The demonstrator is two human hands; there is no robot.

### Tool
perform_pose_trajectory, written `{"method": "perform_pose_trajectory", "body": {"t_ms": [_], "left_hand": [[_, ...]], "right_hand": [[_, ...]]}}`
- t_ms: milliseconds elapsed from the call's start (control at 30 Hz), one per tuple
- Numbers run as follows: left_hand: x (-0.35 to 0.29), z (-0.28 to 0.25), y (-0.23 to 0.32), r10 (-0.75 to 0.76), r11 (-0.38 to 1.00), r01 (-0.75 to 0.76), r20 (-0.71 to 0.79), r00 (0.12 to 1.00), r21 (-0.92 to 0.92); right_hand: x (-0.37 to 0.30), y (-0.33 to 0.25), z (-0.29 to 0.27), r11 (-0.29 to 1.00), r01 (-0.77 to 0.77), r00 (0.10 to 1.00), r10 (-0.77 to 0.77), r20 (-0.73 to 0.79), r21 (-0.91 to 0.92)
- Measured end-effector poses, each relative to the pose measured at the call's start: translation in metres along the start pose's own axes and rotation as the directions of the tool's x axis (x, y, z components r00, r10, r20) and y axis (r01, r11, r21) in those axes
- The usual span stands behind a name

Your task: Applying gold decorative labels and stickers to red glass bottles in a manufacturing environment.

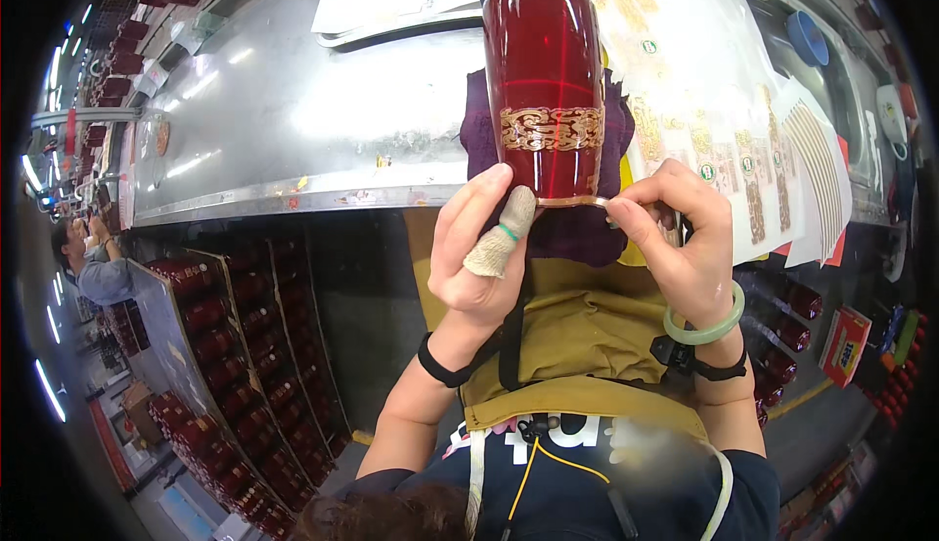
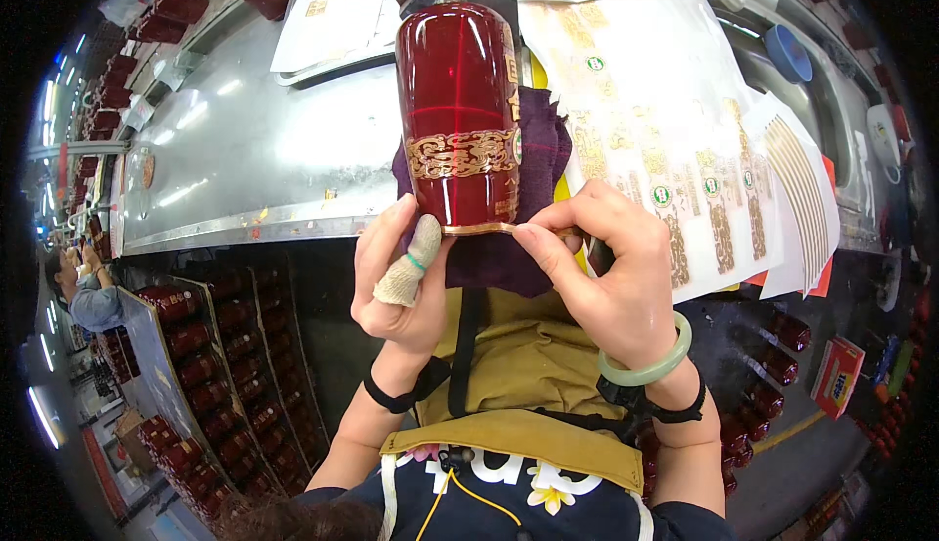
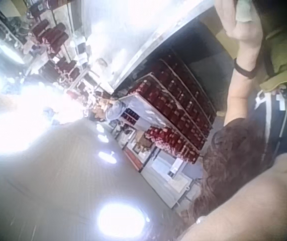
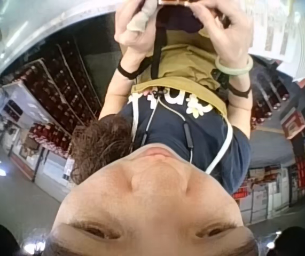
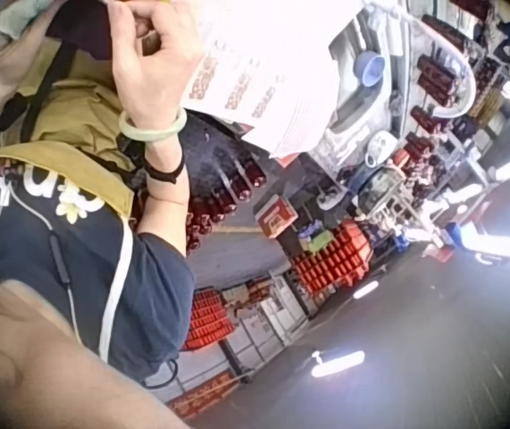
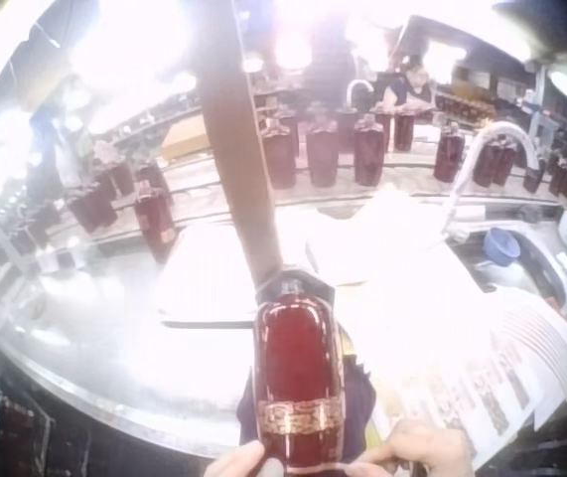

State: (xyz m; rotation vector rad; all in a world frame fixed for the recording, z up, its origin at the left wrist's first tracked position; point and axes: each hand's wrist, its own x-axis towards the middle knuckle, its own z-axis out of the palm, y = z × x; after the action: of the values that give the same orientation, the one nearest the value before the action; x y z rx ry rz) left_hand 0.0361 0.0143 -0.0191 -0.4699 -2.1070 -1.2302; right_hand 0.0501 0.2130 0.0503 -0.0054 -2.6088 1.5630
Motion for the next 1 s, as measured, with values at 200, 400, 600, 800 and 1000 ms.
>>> {"method": "perform_pose_trajectory", "body": {"t_ms": [200,400,600,800,1000], "left_hand": [[0.01,0.005,-0.004,0.183,0.982,-0.184,0.023,0.983,0.046],[0.01,0.001,-0.006,0.24,0.966,-0.248,0.096,0.966,0.078],[0.008,0.005,0.002,0.219,0.96,-0.239,0.141,0.966,0.147],[0.016,0.002,-0.008,0.32,0.941,-0.327,0.085,0.944,0.092],[0.007,0.006,-0.011,0.093,0.996,-0.093,-0.023,0.995,-0.006]], "right_hand": [[0.0,0.003,0.0,1.0,-0.026,1.0,0.026,0.0,-0.004],[0.002,0.006,0.003,1.0,-0.017,1.0,0.017,0.0,0.005],[0.004,0.005,0.004,1.0,-0.012,1.0,0.012,-0.005,0.004],[0.005,0.002,0.003,1.0,-0.016,1.0,0.016,0.001,-0.011],[0.005,0.002,0.003,0.999,-0.029,0.999,0.029,0.026,0.028]]}}
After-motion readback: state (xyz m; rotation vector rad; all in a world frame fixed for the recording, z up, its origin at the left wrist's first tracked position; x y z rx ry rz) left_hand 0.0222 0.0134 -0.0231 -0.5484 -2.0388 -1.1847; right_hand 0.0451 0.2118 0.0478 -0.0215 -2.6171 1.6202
